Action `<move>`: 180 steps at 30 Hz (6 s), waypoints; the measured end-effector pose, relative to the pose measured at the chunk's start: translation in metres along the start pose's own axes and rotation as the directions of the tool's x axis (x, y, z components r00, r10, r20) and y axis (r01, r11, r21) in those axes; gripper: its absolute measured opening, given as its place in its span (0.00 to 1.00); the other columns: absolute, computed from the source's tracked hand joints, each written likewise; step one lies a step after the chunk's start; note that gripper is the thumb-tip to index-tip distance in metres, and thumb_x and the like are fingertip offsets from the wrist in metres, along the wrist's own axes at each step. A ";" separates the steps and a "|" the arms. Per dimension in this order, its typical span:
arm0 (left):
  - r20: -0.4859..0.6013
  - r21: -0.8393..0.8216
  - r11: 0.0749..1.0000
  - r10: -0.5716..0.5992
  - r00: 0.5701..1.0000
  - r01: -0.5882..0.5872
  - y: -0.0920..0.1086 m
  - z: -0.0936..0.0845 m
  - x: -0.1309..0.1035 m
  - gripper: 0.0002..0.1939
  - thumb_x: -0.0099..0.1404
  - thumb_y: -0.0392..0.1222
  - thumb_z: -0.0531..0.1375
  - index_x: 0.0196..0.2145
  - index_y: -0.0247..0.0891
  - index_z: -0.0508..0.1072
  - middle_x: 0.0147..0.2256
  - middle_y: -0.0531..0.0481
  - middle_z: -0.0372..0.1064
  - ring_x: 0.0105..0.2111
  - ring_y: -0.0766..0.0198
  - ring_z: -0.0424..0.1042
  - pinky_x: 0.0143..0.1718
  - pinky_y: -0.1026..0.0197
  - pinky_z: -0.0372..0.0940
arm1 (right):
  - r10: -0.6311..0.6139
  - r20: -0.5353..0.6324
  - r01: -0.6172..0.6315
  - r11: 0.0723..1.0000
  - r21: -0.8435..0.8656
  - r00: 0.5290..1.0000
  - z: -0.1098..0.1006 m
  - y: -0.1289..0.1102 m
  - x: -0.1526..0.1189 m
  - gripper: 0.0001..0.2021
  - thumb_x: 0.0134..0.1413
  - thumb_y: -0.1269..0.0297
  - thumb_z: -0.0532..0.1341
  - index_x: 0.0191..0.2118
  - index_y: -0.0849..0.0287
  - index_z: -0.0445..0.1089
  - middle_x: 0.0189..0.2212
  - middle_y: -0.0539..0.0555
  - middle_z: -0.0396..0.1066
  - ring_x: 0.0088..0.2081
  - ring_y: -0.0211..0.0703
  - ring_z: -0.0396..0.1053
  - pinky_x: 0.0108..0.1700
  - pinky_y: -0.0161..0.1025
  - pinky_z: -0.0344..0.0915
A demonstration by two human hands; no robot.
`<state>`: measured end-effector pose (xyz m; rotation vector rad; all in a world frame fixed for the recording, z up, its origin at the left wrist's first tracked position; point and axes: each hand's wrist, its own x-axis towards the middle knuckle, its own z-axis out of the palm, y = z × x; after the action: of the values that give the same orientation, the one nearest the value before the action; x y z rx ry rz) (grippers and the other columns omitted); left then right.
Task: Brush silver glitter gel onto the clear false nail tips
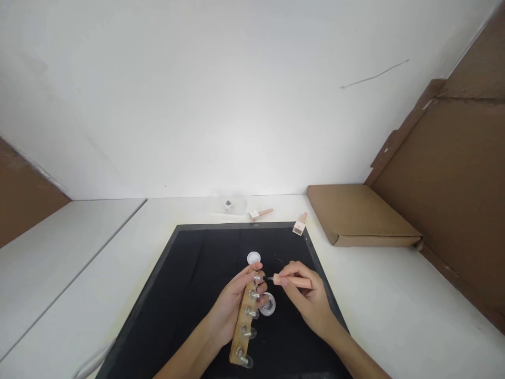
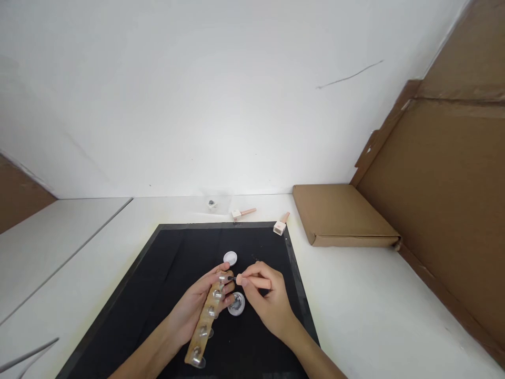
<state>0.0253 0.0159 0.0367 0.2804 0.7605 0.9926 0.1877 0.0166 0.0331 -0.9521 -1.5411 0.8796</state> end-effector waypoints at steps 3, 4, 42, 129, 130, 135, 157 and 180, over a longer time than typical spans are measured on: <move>0.030 0.005 1.000 0.000 1.000 0.000 0.000 -0.002 0.001 0.07 0.57 0.32 0.61 0.36 0.35 0.71 0.23 0.55 0.59 0.23 0.70 0.60 0.26 0.65 0.58 | -0.015 -0.017 0.015 0.999 0.034 1.000 0.000 -0.002 -0.001 0.05 0.55 0.66 0.59 0.29 0.57 0.69 0.24 0.50 0.72 0.26 0.40 0.69 0.34 0.37 0.65; 0.041 0.012 1.000 -0.002 0.999 0.001 -0.001 -0.002 0.002 0.07 0.57 0.32 0.61 0.35 0.35 0.71 0.23 0.55 0.59 0.23 0.70 0.60 0.26 0.65 0.58 | -0.018 -0.016 0.019 0.999 0.045 1.000 -0.001 -0.002 -0.001 0.05 0.55 0.65 0.59 0.29 0.57 0.69 0.24 0.49 0.72 0.26 0.40 0.69 0.33 0.36 0.65; 0.087 -0.067 0.996 -0.050 0.995 0.056 0.001 -0.004 0.006 0.08 0.57 0.31 0.58 0.36 0.36 0.66 0.22 0.58 0.55 0.20 0.72 0.56 0.24 0.65 0.54 | 0.092 -0.024 -0.090 0.993 0.077 0.995 0.001 -0.006 0.002 0.08 0.55 0.61 0.60 0.28 0.58 0.69 0.22 0.49 0.70 0.22 0.37 0.66 0.24 0.33 0.61; 0.181 0.051 0.989 0.127 0.975 -0.138 0.003 -0.010 0.005 0.20 0.56 0.35 0.65 0.47 0.37 0.72 0.40 0.44 0.72 0.41 0.56 0.71 0.46 0.54 0.61 | 0.359 0.219 -0.411 0.651 0.638 0.907 0.013 0.000 0.003 0.19 0.34 0.70 0.74 0.32 0.55 0.65 0.25 0.44 0.69 0.28 0.34 0.66 0.32 0.31 0.65; 0.184 0.053 0.989 0.124 0.975 -0.136 0.003 -0.010 0.004 0.20 0.55 0.35 0.65 0.48 0.37 0.72 0.40 0.44 0.72 0.41 0.56 0.71 0.46 0.54 0.61 | 0.353 0.218 -0.407 0.656 0.636 0.910 0.014 0.000 0.003 0.19 0.34 0.71 0.74 0.32 0.55 0.65 0.25 0.44 0.69 0.28 0.34 0.66 0.32 0.31 0.65; 0.219 0.063 0.990 0.106 0.970 -0.123 0.002 -0.007 0.002 0.23 0.56 0.35 0.65 0.50 0.39 0.71 0.41 0.43 0.72 0.43 0.55 0.71 0.45 0.54 0.61 | 0.347 0.210 -0.396 0.649 0.650 0.914 0.016 0.001 0.000 0.19 0.33 0.71 0.74 0.31 0.55 0.65 0.24 0.43 0.68 0.25 0.34 0.65 0.28 0.32 0.65; 0.213 -0.040 0.993 0.121 0.970 -0.115 0.000 -0.013 0.003 0.29 0.53 0.31 0.67 0.53 0.44 0.69 0.38 0.49 0.72 0.39 0.63 0.71 0.46 0.60 0.60 | 0.384 0.156 -0.391 0.670 0.631 0.910 0.013 0.001 0.002 0.23 0.33 0.69 0.74 0.30 0.55 0.59 0.21 0.43 0.71 0.20 0.34 0.65 0.24 0.30 0.62; 0.186 -0.056 0.995 0.095 0.978 -0.086 0.001 -0.014 0.004 0.23 0.49 0.32 0.69 0.44 0.41 0.76 0.38 0.49 0.74 0.37 0.65 0.71 0.41 0.62 0.62 | 0.290 0.210 -0.356 0.686 0.635 0.934 0.012 0.008 0.001 0.21 0.40 0.67 0.72 0.34 0.54 0.58 0.23 0.44 0.73 0.18 0.30 0.60 0.20 0.26 0.57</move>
<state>0.0160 0.0176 0.0251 0.3647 0.5548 1.0521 0.1764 0.0198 0.0243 -0.6504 -0.9908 1.6206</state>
